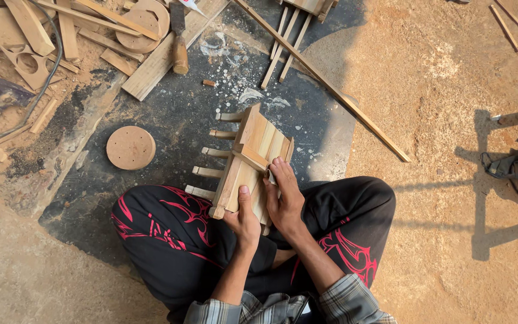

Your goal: The person sits on the floor and assembles a small wooden rack by inserting dowels into pre-drilled holes. They hold the rack with one hand and use the other to push and align the dowels into place.

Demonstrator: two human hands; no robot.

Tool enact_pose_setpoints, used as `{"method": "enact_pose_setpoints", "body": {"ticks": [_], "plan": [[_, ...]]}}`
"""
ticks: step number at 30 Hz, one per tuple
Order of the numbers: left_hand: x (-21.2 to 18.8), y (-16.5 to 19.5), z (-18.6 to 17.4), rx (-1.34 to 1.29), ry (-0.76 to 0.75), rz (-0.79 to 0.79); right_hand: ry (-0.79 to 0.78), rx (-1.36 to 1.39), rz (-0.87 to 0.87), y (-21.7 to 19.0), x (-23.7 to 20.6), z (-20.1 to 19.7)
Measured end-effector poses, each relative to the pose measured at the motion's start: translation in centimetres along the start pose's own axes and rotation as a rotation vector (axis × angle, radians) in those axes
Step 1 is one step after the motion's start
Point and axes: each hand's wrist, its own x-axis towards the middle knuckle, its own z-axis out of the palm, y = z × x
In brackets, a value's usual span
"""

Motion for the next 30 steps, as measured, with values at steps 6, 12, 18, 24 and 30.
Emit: {"method": "enact_pose_setpoints", "body": {"ticks": [6,12,18,24,30], "plan": [[0.1,0.4,-0.7,0.101,0.014,-0.038,0.006,0.704,0.418,3.0,0.5,-2.8],[-0.2,1.0,-0.6,0.051,-0.026,-0.015,-0.152,0.960,0.802,3.8,1.9,-3.8],[-0.5,1.4,-0.7,0.055,-0.094,-0.008,-0.145,0.700,0.751,2.4,3.0,-3.8],[-0.4,1.4,-0.8,0.076,-0.068,-0.012,0.057,0.205,0.268,0.4,2.1,-2.8],[0.0,0.8,-0.5,0.078,-0.054,0.011,-0.013,0.093,0.145,-1.2,1.2,-1.7]]}}
